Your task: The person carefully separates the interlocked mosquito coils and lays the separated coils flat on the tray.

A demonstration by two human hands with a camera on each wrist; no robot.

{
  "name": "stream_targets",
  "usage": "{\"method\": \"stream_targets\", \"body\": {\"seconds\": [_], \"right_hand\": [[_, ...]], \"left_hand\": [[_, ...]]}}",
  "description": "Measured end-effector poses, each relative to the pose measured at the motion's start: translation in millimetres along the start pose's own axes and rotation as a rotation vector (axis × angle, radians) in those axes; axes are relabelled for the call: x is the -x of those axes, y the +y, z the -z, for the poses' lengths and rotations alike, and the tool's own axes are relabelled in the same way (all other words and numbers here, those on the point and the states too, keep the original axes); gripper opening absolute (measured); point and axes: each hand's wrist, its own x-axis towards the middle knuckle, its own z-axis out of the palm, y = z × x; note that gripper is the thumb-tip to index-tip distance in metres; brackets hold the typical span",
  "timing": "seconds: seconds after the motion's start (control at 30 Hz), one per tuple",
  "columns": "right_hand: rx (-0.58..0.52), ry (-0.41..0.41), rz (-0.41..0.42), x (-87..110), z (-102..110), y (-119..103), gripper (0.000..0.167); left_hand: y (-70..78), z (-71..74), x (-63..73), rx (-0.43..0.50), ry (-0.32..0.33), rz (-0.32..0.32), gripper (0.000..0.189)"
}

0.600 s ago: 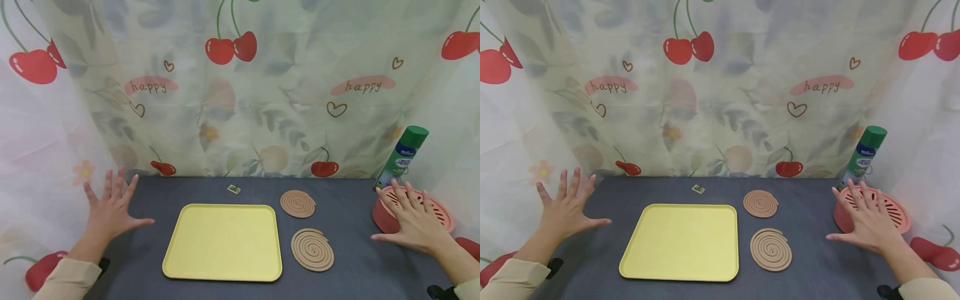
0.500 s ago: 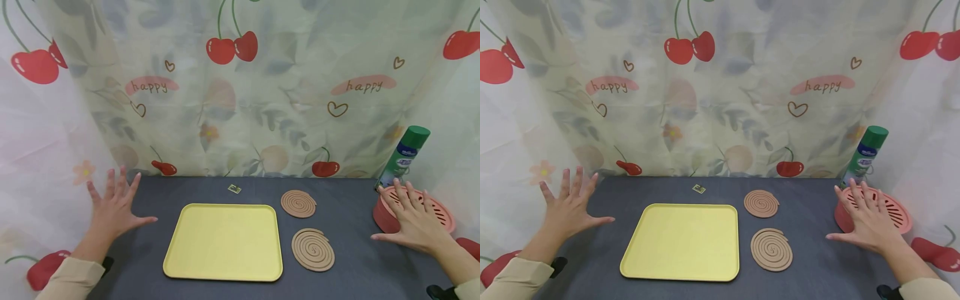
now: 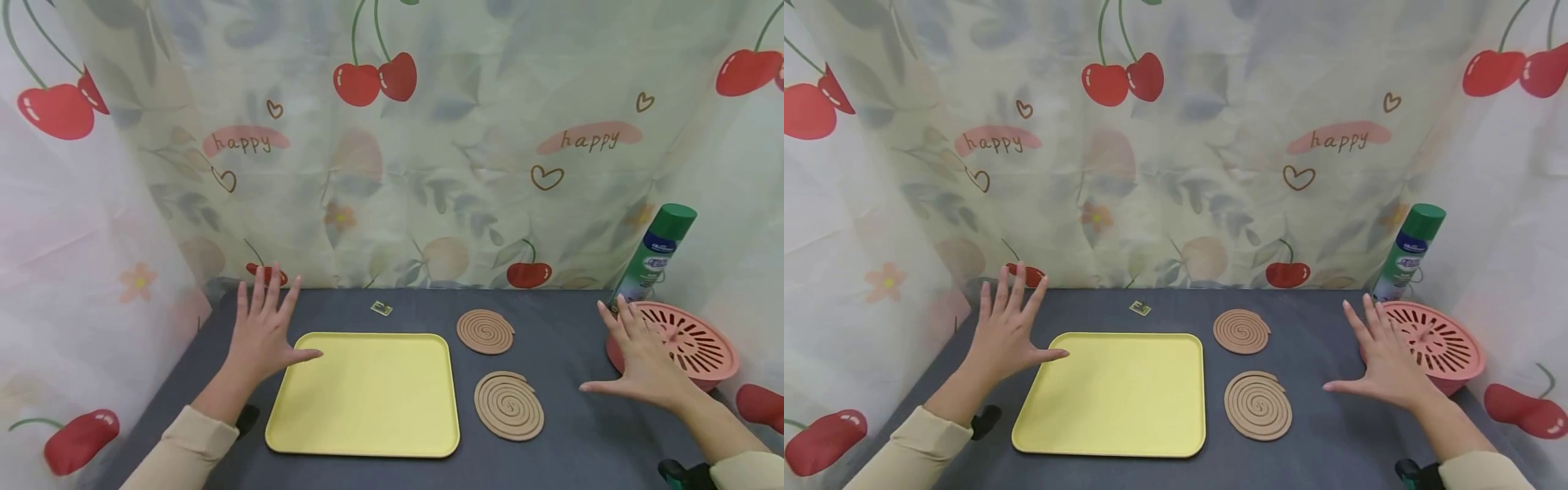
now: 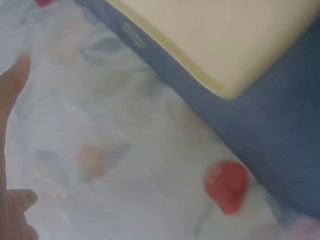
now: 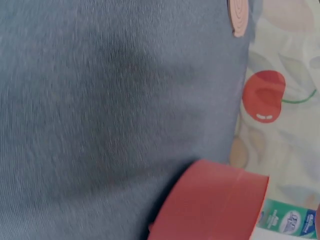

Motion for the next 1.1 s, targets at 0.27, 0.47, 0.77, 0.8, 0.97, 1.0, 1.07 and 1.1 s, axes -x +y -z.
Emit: {"method": "stream_targets", "body": {"seconds": [0.27,0.47,0.77,0.8,0.97,1.0,1.07,1.1], "right_hand": [[-0.101,-0.009,-0.034,0.2,-17,-3,0.132],[-0.169,-0.026,-0.054,-0.8,-34,-7,0.131],[-0.285,-0.091,-0.089,-5.1,-54,-20,0.124],[-0.288,-0.09,-0.088,-5.6,-56,-21,0.123],[-0.317,-0.081,-0.082,-10.2,-61,-28,0.119],[-0.323,-0.078,-0.079,-11.0,-62,-30,0.119],[-0.339,-0.081,-0.079,-11.8,-63,-33,0.118],[-0.347,-0.082,-0.079,-11.9,-64,-34,0.118]], "left_hand": [[56.8,-15.0,-24.1,0.114,-0.063,-0.077,0.126],[99.5,-25.2,-35.1,0.217,-0.14,-0.137,0.127],[160.7,-35.3,-48.7,0.421,-0.332,-0.196,0.123],[166.6,-36.5,-50.3,0.436,-0.352,-0.201,0.122],[194.9,-41.6,-56.4,0.514,-0.419,-0.206,0.119],[200.7,-42.8,-56.8,0.538,-0.427,-0.205,0.119],[212.5,-44.4,-56.8,0.584,-0.449,-0.204,0.119],[218.5,-45.3,-56.2,0.606,-0.462,-0.202,0.119]]}}
